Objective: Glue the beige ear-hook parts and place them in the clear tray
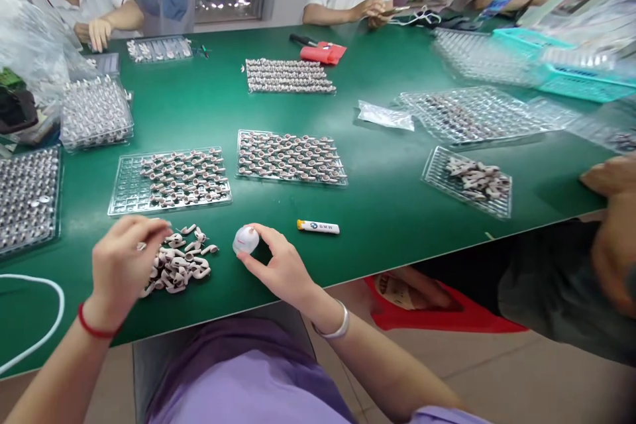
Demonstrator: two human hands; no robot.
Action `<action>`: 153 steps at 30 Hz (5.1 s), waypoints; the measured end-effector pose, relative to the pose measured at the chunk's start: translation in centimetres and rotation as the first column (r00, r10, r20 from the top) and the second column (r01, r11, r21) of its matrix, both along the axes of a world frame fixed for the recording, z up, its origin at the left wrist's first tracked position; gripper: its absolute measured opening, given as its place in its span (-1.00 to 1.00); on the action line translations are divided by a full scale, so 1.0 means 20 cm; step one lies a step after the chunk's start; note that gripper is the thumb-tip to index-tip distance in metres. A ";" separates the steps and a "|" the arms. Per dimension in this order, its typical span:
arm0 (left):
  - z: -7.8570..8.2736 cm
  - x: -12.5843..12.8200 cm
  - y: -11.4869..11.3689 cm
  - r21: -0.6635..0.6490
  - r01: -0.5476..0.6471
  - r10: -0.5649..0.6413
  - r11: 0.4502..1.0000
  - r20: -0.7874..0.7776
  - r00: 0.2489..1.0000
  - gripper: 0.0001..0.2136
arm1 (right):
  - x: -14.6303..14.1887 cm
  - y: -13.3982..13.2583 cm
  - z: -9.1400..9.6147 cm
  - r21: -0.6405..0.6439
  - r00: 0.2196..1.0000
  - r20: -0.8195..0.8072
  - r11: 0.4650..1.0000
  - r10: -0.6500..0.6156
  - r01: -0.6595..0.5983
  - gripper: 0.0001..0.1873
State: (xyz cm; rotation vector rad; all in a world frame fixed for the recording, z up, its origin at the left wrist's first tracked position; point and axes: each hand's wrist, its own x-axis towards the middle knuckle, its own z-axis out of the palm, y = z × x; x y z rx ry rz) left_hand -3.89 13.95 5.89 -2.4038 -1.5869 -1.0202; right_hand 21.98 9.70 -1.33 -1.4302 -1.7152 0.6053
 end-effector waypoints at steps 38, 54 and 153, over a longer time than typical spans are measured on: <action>0.08 -0.13 0.31 -0.658 -0.228 -0.011 0.718 -0.338 0.941 -0.78 | 0.01 -0.01 0.01 -0.055 0.988 -0.157 0.998 0.000 -0.009 -0.67; -0.04 -0.14 0.17 -0.397 -0.151 0.084 0.905 -0.181 0.980 -0.77 | -0.01 -0.07 0.06 -0.229 0.785 -0.612 0.929 0.094 -0.290 -0.52; -0.21 0.09 -0.75 -0.833 0.234 0.472 0.501 0.490 0.733 -0.79 | -0.20 -0.40 0.01 0.132 0.856 -0.257 0.893 0.449 -0.429 -0.39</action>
